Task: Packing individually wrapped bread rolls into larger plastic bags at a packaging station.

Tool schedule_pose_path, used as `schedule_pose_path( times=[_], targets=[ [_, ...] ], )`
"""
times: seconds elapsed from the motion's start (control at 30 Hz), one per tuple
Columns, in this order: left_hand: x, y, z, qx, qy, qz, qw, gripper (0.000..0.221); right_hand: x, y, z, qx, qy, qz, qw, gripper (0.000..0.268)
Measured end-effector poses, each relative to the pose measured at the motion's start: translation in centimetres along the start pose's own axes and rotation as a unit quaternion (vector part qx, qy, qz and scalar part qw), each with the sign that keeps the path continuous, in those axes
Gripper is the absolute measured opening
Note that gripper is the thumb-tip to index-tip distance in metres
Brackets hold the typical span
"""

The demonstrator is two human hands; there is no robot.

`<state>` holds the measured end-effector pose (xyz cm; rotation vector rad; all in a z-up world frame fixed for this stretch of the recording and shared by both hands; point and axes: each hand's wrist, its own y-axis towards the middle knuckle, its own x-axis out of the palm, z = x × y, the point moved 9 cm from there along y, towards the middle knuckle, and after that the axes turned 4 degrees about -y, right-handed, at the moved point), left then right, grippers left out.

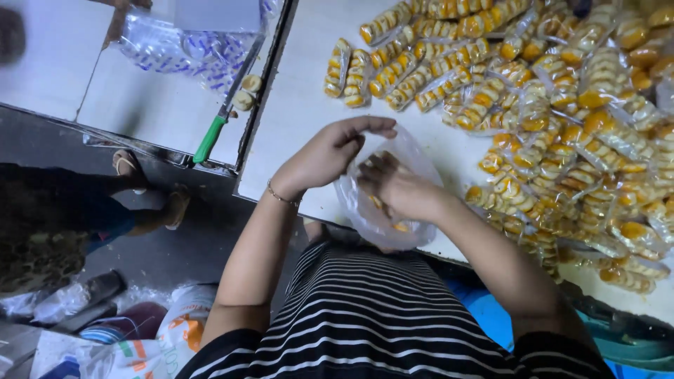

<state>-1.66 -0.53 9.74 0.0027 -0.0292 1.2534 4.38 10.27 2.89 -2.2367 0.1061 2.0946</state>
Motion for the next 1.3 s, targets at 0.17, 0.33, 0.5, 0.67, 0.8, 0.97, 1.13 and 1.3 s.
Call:
schedule_pose_path(
  times=[0.17, 0.33, 0.5, 0.67, 0.8, 0.97, 1.13, 1.3],
  targets=[
    [0.3, -0.8, 2.1, 0.039, -0.015, -0.012, 0.999, 0.053, 0.8, -4.0, 17.2, 0.247, 0.310, 0.025, 0.918, 0.050],
    [1.3, -3.0, 3.4, 0.060, -0.040, -0.010, 0.997, 0.052, 6.9, -7.8, 23.9, 0.262, -0.229, 0.082, 0.934, 0.034],
    [1.0, -2.2, 3.0, 0.030, 0.000, -0.017, 0.999, 0.051, 0.2, -16.5, 17.5, 0.330, 0.565, 0.620, 0.432, 0.030],
    [0.1, -0.7, 0.8, 0.014, 0.040, -0.025, 0.999, 0.049, -6.5, -4.9, 5.1, 0.208, 0.118, 0.401, 0.884, 0.012],
    [-2.6, 0.7, -5.0, -0.022, 0.046, 0.020, 0.999, 0.049, 0.4, 0.7, 3.1, 0.118, -0.070, 0.143, 0.980, 0.018],
    [-1.5, 1.2, -4.0, 0.012, -0.004, 0.004, 1.000, 0.051, 5.1, 2.7, 5.0, 0.082, -0.018, 0.062, 0.995, 0.013],
    [1.2, -1.4, 2.3, 0.057, -0.033, -0.012, 0.998, 0.056, 3.9, 0.5, 2.9, 0.201, -0.005, -0.034, 0.979, 0.025],
    [-0.7, -1.3, -3.3, 0.021, -0.086, 0.044, 0.995, 0.056, -3.4, 0.6, 2.9, 0.112, 0.322, 0.001, 0.940, 0.014]
  ],
)
